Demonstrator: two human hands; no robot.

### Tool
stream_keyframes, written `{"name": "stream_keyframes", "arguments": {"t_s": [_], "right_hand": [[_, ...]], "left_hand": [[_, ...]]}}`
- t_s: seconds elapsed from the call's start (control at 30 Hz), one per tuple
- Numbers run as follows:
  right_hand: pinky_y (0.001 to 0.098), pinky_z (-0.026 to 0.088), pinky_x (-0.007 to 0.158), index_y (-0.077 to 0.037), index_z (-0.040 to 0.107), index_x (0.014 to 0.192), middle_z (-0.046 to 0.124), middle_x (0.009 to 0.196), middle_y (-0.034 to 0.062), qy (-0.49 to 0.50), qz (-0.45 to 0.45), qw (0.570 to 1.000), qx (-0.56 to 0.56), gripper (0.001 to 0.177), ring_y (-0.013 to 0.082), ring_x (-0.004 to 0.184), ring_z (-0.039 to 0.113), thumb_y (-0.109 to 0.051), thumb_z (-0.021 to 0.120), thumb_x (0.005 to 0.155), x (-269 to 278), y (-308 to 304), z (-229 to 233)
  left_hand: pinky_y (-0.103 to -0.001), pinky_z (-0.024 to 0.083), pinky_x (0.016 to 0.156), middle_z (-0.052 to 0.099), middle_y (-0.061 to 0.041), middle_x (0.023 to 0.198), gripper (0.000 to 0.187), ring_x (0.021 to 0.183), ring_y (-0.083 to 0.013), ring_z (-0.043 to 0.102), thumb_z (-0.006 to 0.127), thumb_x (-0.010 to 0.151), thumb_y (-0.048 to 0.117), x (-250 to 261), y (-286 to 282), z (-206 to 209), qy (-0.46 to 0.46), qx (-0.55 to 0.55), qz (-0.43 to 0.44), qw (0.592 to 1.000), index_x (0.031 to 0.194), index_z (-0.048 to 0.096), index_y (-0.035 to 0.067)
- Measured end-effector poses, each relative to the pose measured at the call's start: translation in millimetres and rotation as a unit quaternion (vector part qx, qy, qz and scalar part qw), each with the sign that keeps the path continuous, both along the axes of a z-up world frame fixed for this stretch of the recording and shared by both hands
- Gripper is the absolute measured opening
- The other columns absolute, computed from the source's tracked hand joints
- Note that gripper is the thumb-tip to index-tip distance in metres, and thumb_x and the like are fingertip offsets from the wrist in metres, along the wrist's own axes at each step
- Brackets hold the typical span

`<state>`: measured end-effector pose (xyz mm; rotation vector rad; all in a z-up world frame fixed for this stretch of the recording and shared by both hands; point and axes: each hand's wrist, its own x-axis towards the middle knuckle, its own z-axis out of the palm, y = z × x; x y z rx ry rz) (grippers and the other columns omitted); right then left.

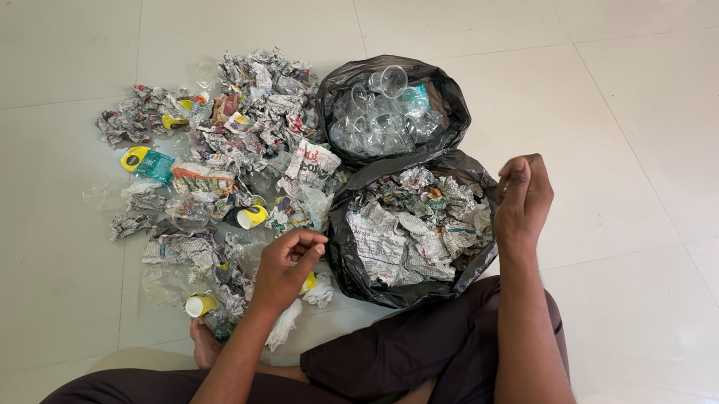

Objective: The person sits on the floor and sorts mixed recyclables from a pile into two black plastic bags. They handle crumpled paper, plastic wrappers, and small plastic cups, placing items into the appropriate bag by hand.

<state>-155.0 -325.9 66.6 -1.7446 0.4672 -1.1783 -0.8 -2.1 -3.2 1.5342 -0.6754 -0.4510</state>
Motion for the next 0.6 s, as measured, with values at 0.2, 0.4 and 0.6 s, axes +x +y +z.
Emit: {"name": "stream_keyframes", "arguments": {"t_s": [0.2, 0.4, 0.6], "right_hand": [[0.0264, 0.021, 0.048, -0.012, 0.032, 0.066, 0.032, 0.058, -0.004, -0.007, -0.013, 1.0, 0.027, 0.068, 0.0061, 0.052, 0.028, -0.06, 0.047, 0.112, -2.2, -6.5, -7.1], [0.0255, 0.024, 0.044, -0.01, 0.049, 0.082, 0.04, 0.059, -0.0053, -0.013, -0.013, 0.999, 0.038, 0.055, 0.0054, 0.049, 0.031, -0.058, 0.044, 0.11, -5.9, -4.8, 4.7], [0.0291, 0.031, 0.053, -0.005, 0.055, 0.1, 0.046, 0.07, 0.0007, 0.119, -0.051, 0.99, -0.059, 0.047, 0.0089, 0.06, 0.039, -0.049, 0.043, 0.114, -3.7, 1.3, 12.7]], "left_hand": [[-0.025, 0.053, 0.072, 0.074, -0.001, 0.09, 0.014, 0.079, -0.0069, 0.065, 0.07, 0.092, 0.009, -1.9, -0.7, 0.4, -0.012, 0.067, 0.007, 0.998, 0.105, 0.074, 0.004], [-0.026, 0.053, 0.07, 0.074, -0.002, 0.089, 0.015, 0.077, -0.0079, 0.064, 0.07, 0.091, 0.008, -2.7, -1.5, 2.0, -0.031, 0.085, 0.004, 0.996, 0.105, 0.075, 0.005], [-0.026, 0.053, 0.07, 0.075, -0.002, 0.089, 0.015, 0.078, -0.0079, 0.065, 0.07, 0.092, 0.008, -2.4, -1.7, 2.1, -0.028, 0.082, -0.001, 0.996, 0.106, 0.075, 0.005]]}}
